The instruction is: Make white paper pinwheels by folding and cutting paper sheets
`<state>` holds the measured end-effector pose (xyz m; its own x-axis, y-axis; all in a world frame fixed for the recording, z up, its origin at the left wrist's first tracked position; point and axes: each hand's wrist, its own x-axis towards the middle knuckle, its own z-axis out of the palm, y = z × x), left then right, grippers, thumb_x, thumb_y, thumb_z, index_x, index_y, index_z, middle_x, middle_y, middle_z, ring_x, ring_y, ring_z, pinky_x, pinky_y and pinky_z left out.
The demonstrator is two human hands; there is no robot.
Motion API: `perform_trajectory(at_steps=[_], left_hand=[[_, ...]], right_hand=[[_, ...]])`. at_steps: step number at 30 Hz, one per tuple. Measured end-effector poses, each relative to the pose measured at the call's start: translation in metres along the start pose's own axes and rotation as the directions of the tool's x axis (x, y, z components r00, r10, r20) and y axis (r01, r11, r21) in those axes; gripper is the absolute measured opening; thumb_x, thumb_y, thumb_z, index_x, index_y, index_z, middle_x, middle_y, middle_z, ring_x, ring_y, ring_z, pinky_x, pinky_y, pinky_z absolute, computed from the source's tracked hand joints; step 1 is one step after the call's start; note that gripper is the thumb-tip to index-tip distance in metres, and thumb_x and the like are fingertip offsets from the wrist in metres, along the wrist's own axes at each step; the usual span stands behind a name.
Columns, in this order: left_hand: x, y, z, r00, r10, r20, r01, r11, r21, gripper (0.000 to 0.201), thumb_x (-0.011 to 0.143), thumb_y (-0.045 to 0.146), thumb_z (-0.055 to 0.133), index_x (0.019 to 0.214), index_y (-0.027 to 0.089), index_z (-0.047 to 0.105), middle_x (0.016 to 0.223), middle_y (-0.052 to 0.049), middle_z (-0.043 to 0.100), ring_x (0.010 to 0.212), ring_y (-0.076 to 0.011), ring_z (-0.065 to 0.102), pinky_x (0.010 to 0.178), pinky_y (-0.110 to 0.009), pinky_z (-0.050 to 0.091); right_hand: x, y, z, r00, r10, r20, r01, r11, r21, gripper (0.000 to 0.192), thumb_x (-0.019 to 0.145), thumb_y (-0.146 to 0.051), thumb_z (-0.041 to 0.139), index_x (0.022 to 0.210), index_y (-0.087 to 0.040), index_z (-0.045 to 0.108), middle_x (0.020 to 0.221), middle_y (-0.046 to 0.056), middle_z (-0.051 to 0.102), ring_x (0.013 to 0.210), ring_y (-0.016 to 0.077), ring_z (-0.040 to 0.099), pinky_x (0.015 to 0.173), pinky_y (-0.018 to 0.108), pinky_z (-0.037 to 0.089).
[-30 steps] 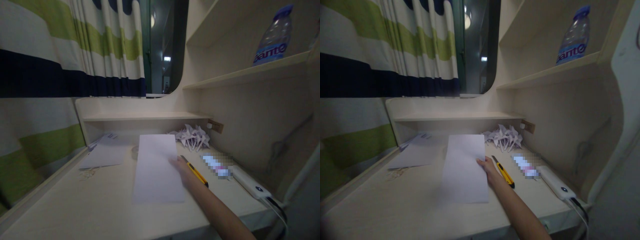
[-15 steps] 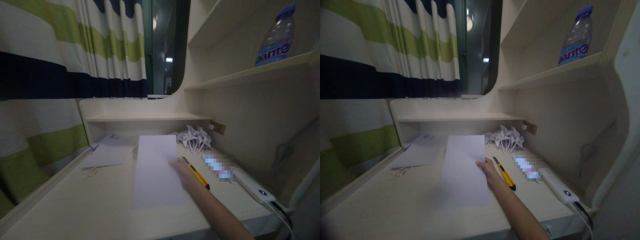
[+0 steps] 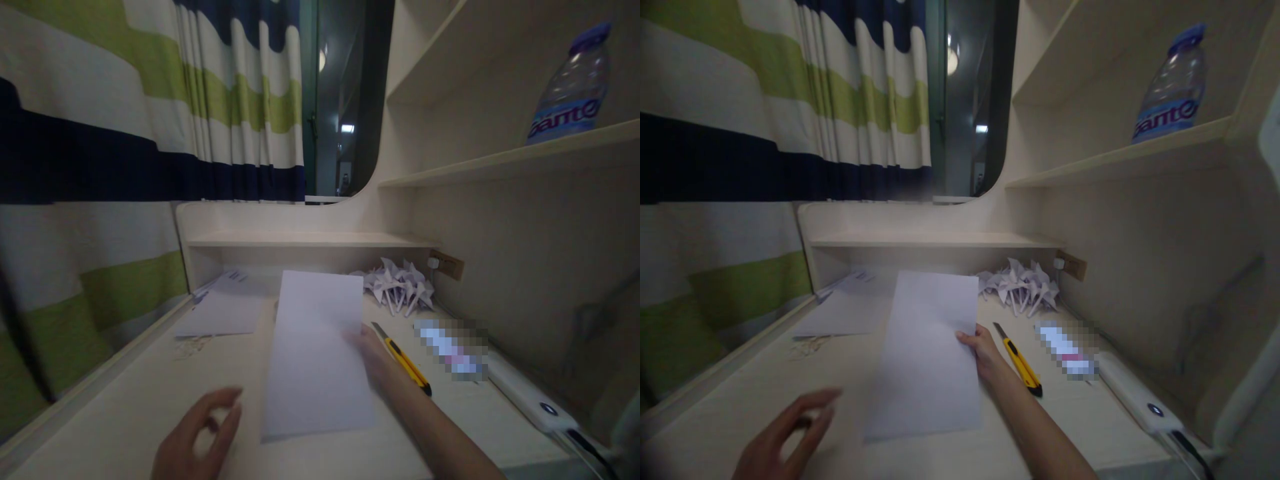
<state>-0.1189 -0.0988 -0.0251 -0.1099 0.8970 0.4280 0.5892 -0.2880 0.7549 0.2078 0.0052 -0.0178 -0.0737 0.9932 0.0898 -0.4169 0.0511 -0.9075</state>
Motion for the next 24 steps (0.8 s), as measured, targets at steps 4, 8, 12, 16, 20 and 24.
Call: perform_trajectory(at_steps=[4, 8, 12, 16, 20, 24], left_hand=[[0.106, 0.032, 0.032, 0.923, -0.045, 0.383, 0.177, 0.932, -0.317, 0.055, 0.073, 0.052, 0.065, 0.115, 0.016, 0.063, 0.102, -0.012, 0.069, 0.084, -0.0248, 0.065, 0.066, -0.032, 0.052], [0.144, 0.029, 0.06, 0.848, 0.113, 0.518, 0.158, 0.879, -0.45, 0.042, 0.075, 0.054, 0.065, 0.08, 0.012, 0.07, 0.067, -0.005, 0.065, 0.056, -0.0145, 0.054, 0.051, -0.023, 0.039], [0.146, 0.009, 0.071, 0.851, 0.097, 0.516, 0.165, 0.883, -0.438, 0.04, 0.074, 0.053, 0.067, 0.078, 0.012, 0.069, 0.056, 0.0, 0.057, 0.047, -0.0113, 0.045, 0.045, -0.021, 0.032], [0.141, 0.003, 0.065, 0.79, 0.114, 0.602, 0.183, 0.894, -0.409, 0.04, 0.074, 0.048, 0.071, 0.095, 0.013, 0.071, 0.065, -0.002, 0.064, 0.049, -0.0126, 0.048, 0.045, -0.021, 0.031], [0.138, 0.004, 0.059, 0.75, 0.132, 0.649, 0.261, 0.842, -0.472, 0.041, 0.073, 0.045, 0.073, 0.098, 0.012, 0.071, 0.081, -0.008, 0.071, 0.062, -0.0173, 0.059, 0.051, -0.022, 0.037], [0.136, 0.005, 0.061, 0.735, 0.114, 0.668, 0.382, 0.745, -0.547, 0.04, 0.074, 0.041, 0.073, 0.102, 0.011, 0.071, 0.09, -0.011, 0.072, 0.072, -0.0208, 0.064, 0.063, -0.027, 0.046]], right_hand=[[-0.002, 0.001, 0.002, 1.0, 0.005, 0.026, -0.005, 1.0, 0.018, 0.045, 0.057, -0.029, 0.081, 0.097, -0.013, 0.067, 0.094, 0.011, 0.074, 0.087, 0.0295, 0.069, 0.083, 0.042, 0.049], [-0.003, -0.003, 0.001, 0.996, 0.072, 0.057, -0.071, 0.997, -0.026, 0.047, 0.056, -0.03, 0.083, 0.097, -0.013, 0.067, 0.092, 0.012, 0.074, 0.084, 0.0285, 0.069, 0.082, 0.042, 0.05], [-0.001, -0.003, -0.004, 0.992, 0.112, 0.065, -0.103, 0.987, -0.123, 0.045, 0.053, -0.029, 0.084, 0.091, -0.012, 0.068, 0.087, 0.012, 0.074, 0.078, 0.0273, 0.069, 0.078, 0.04, 0.051], [-0.001, -0.003, -0.007, 0.988, 0.135, 0.069, -0.123, 0.98, -0.154, 0.043, 0.058, -0.032, 0.083, 0.092, -0.012, 0.068, 0.091, 0.013, 0.073, 0.078, 0.0263, 0.069, 0.078, 0.04, 0.051], [0.0, -0.006, -0.009, 0.987, 0.129, 0.091, -0.114, 0.981, -0.154, 0.048, 0.058, -0.03, 0.083, 0.099, -0.012, 0.069, 0.097, 0.013, 0.073, 0.082, 0.027, 0.069, 0.081, 0.041, 0.05], [0.0, -0.006, -0.009, 0.994, 0.08, 0.077, -0.067, 0.986, -0.156, 0.046, 0.058, -0.03, 0.083, 0.098, -0.012, 0.07, 0.095, 0.013, 0.074, 0.083, 0.0261, 0.069, 0.084, 0.041, 0.05]])
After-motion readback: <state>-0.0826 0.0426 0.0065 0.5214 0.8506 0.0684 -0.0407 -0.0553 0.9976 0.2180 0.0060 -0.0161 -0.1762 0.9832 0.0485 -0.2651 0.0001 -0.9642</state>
